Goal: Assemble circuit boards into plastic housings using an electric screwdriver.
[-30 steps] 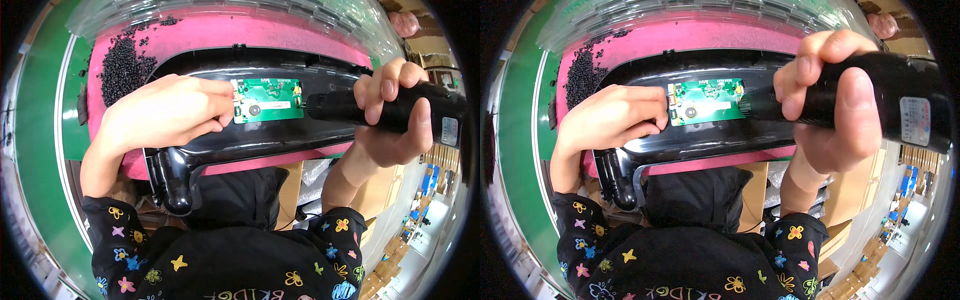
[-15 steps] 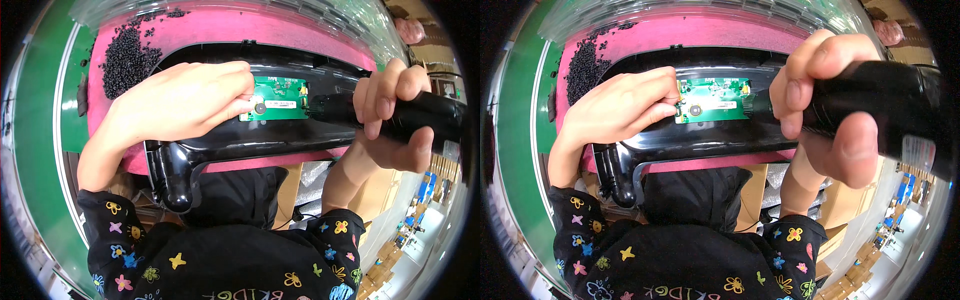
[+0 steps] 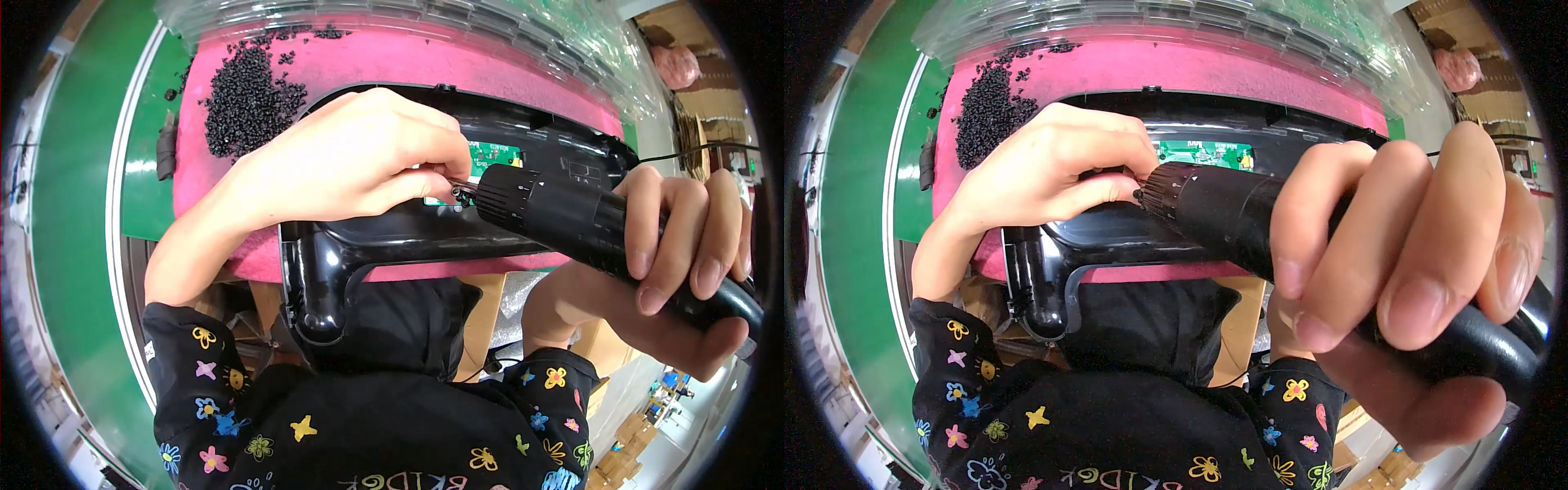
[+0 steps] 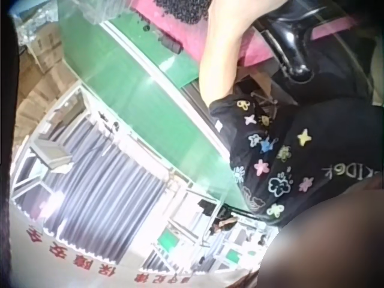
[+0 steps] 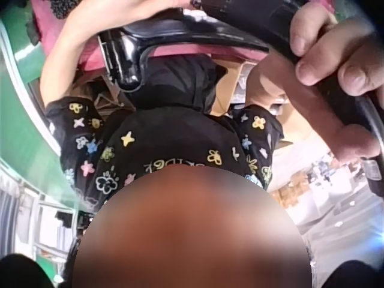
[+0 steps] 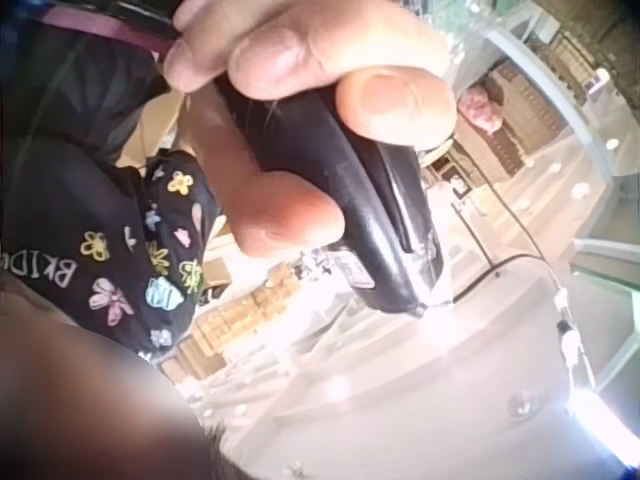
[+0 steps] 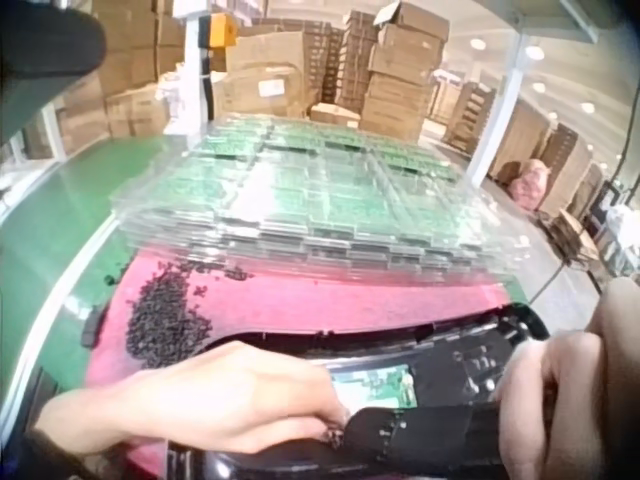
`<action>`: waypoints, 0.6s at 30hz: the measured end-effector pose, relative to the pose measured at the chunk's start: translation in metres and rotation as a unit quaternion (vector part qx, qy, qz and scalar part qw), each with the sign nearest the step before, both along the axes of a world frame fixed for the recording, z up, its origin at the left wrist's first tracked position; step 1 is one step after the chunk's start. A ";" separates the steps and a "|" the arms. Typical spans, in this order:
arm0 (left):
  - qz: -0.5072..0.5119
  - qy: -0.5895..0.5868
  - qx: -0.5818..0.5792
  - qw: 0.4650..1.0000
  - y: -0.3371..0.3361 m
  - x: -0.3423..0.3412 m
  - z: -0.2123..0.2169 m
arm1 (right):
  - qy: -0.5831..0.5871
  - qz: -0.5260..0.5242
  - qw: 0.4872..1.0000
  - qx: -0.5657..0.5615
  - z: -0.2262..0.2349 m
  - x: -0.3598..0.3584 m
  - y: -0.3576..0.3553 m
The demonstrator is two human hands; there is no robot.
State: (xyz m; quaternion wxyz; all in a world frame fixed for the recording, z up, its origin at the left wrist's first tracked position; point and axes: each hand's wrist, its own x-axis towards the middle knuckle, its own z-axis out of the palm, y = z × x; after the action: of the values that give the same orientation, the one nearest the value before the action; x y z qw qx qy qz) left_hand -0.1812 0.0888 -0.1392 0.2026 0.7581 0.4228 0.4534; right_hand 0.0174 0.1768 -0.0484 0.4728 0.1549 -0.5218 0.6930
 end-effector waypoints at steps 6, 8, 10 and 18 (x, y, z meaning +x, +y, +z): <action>0.028 0.035 0.051 0.998 0.000 0.000 -0.005 | -0.040 -0.021 0.999 0.001 0.001 -0.010 -0.007; 0.030 0.055 0.062 0.996 -0.001 0.000 -0.007 | -0.053 -0.020 0.998 0.002 0.002 -0.008 -0.006; 0.036 0.085 0.069 0.993 0.000 -0.002 -0.008 | -0.067 -0.018 0.998 0.003 0.002 -0.009 -0.006; 0.036 0.071 0.017 0.997 -0.006 -0.001 -0.009 | -0.123 -0.008 0.992 -0.014 -0.001 -0.014 -0.008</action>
State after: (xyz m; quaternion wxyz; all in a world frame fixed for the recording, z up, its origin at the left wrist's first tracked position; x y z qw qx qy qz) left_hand -0.1820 0.0829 -0.1477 0.1428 0.7761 0.4555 0.4121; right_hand 0.0038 0.1688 -0.0493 0.4125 0.0574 -0.5677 0.7101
